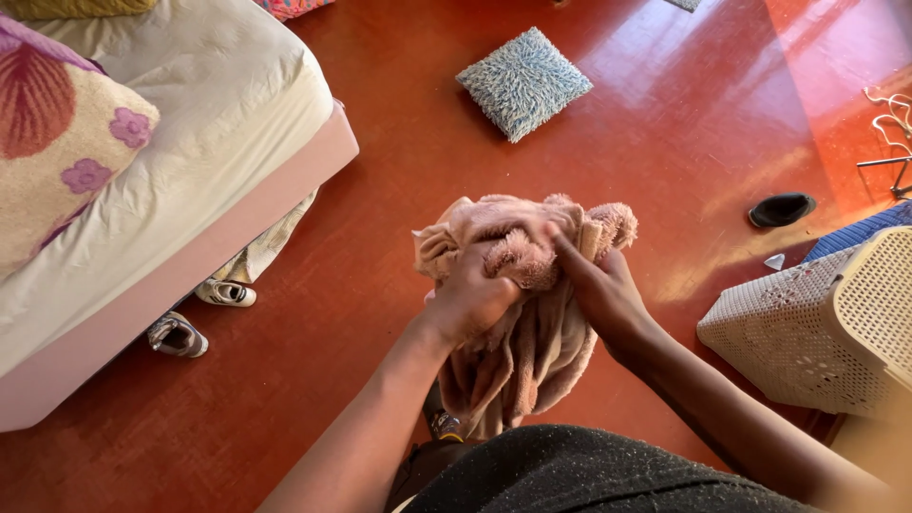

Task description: Folding various pieces of clothing and blankets and placing them in a wardrobe.

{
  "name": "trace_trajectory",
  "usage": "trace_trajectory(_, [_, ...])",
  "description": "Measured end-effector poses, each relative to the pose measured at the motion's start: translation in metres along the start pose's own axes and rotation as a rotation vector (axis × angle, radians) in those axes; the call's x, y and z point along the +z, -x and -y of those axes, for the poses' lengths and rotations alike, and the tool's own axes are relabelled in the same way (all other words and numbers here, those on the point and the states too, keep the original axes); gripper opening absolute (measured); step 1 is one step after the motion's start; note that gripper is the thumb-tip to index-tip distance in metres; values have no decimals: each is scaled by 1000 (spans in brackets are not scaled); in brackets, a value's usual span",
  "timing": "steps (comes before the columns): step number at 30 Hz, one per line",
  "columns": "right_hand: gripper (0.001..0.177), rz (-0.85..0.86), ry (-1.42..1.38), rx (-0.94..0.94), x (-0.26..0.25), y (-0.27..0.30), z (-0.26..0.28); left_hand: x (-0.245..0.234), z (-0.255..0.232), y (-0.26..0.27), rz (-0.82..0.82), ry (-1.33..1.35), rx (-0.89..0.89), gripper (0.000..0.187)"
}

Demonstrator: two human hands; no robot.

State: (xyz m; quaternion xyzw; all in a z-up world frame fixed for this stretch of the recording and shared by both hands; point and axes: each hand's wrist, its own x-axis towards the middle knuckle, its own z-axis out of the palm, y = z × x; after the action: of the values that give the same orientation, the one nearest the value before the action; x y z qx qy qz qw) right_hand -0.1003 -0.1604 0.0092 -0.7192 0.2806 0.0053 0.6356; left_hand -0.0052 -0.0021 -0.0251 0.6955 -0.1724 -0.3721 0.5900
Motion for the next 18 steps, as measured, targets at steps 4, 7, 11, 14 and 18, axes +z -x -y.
trace_trajectory(4, [45,-27,-207,29,-4,5,5,2,-18,20,82,188,52,42])
trace_trajectory(7, [57,-62,-204,143,-20,-5,-13,-4,-10,28,23,490,163,45])
trace_trajectory(11, [49,-164,-343,101,-28,2,1,-17,-25,48,-186,656,232,40])
trace_trajectory(14, [49,-179,-388,64,-33,1,2,-26,-19,47,-335,594,262,35])
trace_trajectory(18, [39,-206,-436,-35,-41,-8,-6,-30,-34,52,-440,733,278,29])
